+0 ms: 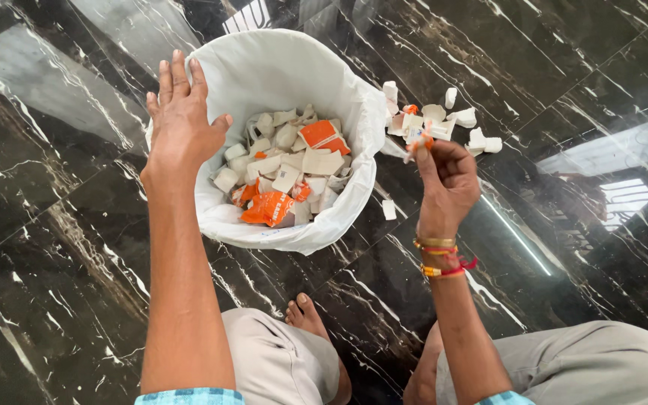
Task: The person sits on the floor and picks up small pieces of trash from the floor, placing them into a white plastic bag inside a bucket. They then remove the bag from the bucket, empty the contents onto the floor, and place a new bag into the bucket.
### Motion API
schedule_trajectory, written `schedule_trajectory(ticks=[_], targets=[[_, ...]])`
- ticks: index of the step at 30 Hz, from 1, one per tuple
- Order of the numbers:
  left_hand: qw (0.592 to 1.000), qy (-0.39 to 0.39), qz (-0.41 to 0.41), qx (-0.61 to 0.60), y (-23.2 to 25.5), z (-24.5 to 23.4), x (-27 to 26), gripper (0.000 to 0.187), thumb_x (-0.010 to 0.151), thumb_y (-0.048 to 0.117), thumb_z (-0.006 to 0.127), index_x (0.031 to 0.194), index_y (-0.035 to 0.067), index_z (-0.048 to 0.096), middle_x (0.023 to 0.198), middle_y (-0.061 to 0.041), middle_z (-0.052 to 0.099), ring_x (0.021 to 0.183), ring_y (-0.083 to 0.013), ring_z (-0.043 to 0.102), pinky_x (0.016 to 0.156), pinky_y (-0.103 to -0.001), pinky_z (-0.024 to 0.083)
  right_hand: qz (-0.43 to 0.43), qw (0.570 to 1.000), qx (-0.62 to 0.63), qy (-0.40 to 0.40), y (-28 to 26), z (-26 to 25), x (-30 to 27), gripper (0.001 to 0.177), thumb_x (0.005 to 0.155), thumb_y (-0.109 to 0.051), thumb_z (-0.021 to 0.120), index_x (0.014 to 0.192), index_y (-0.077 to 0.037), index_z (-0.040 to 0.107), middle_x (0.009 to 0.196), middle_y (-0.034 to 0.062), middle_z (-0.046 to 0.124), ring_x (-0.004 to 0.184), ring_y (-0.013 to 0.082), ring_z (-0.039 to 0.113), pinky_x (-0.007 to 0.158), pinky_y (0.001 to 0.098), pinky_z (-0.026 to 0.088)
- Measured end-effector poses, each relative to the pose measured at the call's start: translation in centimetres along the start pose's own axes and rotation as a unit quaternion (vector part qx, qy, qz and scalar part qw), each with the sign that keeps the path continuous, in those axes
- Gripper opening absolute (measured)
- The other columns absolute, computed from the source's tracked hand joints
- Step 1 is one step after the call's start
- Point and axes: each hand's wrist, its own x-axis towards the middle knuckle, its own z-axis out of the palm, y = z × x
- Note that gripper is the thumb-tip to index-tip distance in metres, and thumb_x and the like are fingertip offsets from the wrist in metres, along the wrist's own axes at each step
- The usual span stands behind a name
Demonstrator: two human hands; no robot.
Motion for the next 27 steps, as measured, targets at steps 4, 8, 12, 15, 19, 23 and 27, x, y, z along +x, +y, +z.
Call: schedule_trajectory(ticks=[4, 8, 12, 15, 19, 23, 27], targets=[[1.000, 0.005, 0.004, -0.001, 0.2, -0.1, -0.1, 0.095, 0.090, 0.031, 0.072, 0.162, 0.000, 0.019, 0.172, -0.017, 0.005, 0.158, -0.0346, 0.003, 0.124, -0.059, 0.011, -0.083, 0.990, 0.026, -0.108, -7.6, 5.1, -0.8, 0.024, 0.098, -0.002, 0.076, 0.118, -0.004, 0.063, 0.115, 0.0084, 0.070, 0.106, 0.0154, 0.072, 0.098, 0.0295, 0.061], [1.000, 0.004, -0.002, -0.008, 0.2, -0.1, -0.1, 0.094, 0.091, 0.031, 0.072, 0.163, 0.001, 0.019, 0.172, -0.017, 0.006, 0.158, -0.0341, 0.004, 0.124, -0.059, 0.011, -0.252, 0.926, -0.194, -0.202, -9.8, 8.4, -0.8, 0.026, 0.092, -0.002, 0.082, 0.114, -0.006, 0.070, 0.118, 0.0089, 0.070, 0.116, 0.0222, 0.067, 0.101, 0.0348, 0.055], [1.000, 0.000, 0.000, 0.005, 0.0, 0.0, 0.0, 0.094, 0.091, 0.031, 0.072, 0.163, 0.003, 0.017, 0.172, -0.016, 0.006, 0.158, -0.0336, 0.004, 0.125, -0.058, 0.012, -0.260, 0.921, -0.240, -0.164, -7.4, 7.6, -1.1, 0.026, 0.093, 0.001, 0.077, 0.117, -0.007, 0.070, 0.121, 0.0092, 0.070, 0.122, 0.0249, 0.066, 0.105, 0.0379, 0.053], [1.000, 0.007, 0.004, -0.006, -0.2, 0.1, 0.0, 0.096, 0.092, 0.031, 0.071, 0.165, 0.006, 0.013, 0.172, -0.015, 0.008, 0.158, -0.0334, 0.005, 0.124, -0.058, 0.012, -0.197, 0.940, -0.273, -0.054, -2.6, 4.5, -1.6, 0.019, 0.098, 0.001, 0.072, 0.115, -0.007, 0.070, 0.118, 0.0092, 0.070, 0.113, 0.0236, 0.068, 0.100, 0.0352, 0.055], [1.000, 0.010, -0.001, -0.020, -0.1, 0.1, 0.1, 0.098, 0.091, 0.030, 0.071, 0.165, 0.007, 0.011, 0.172, -0.013, 0.010, 0.158, -0.0331, 0.007, 0.124, -0.058, 0.013, -0.035, 0.931, -0.349, -0.102, 7.0, -1.4, -1.0, 0.022, 0.093, -0.006, 0.070, 0.115, -0.007, 0.070, 0.124, 0.0125, 0.067, 0.112, 0.0278, 0.067, 0.092, 0.0367, 0.057], [1.000, 0.013, 0.001, -0.022, -0.2, 0.2, -0.1, 0.099, 0.090, 0.029, 0.073, 0.164, 0.005, 0.011, 0.171, -0.014, 0.013, 0.157, -0.0332, 0.009, 0.124, -0.058, 0.013, -0.042, 0.800, -0.530, -0.278, 15.9, -6.5, -2.2, 0.059, 0.078, -0.008, 0.077, 0.134, -0.010, 0.059, 0.149, 0.0187, 0.047, 0.130, 0.0412, 0.048, 0.107, 0.0480, 0.043], [0.999, 0.026, 0.009, -0.032, -0.4, 0.0, 0.0, 0.097, 0.090, 0.027, 0.073, 0.164, 0.005, 0.015, 0.171, -0.014, 0.017, 0.158, -0.0335, 0.011, 0.124, -0.058, 0.014, -0.006, 0.673, -0.625, -0.395, 20.3, -8.9, -4.1, 0.067, 0.085, -0.010, 0.072, 0.147, -0.017, 0.046, 0.160, 0.0152, 0.031, 0.140, 0.0421, 0.035, 0.110, 0.0528, 0.035]])
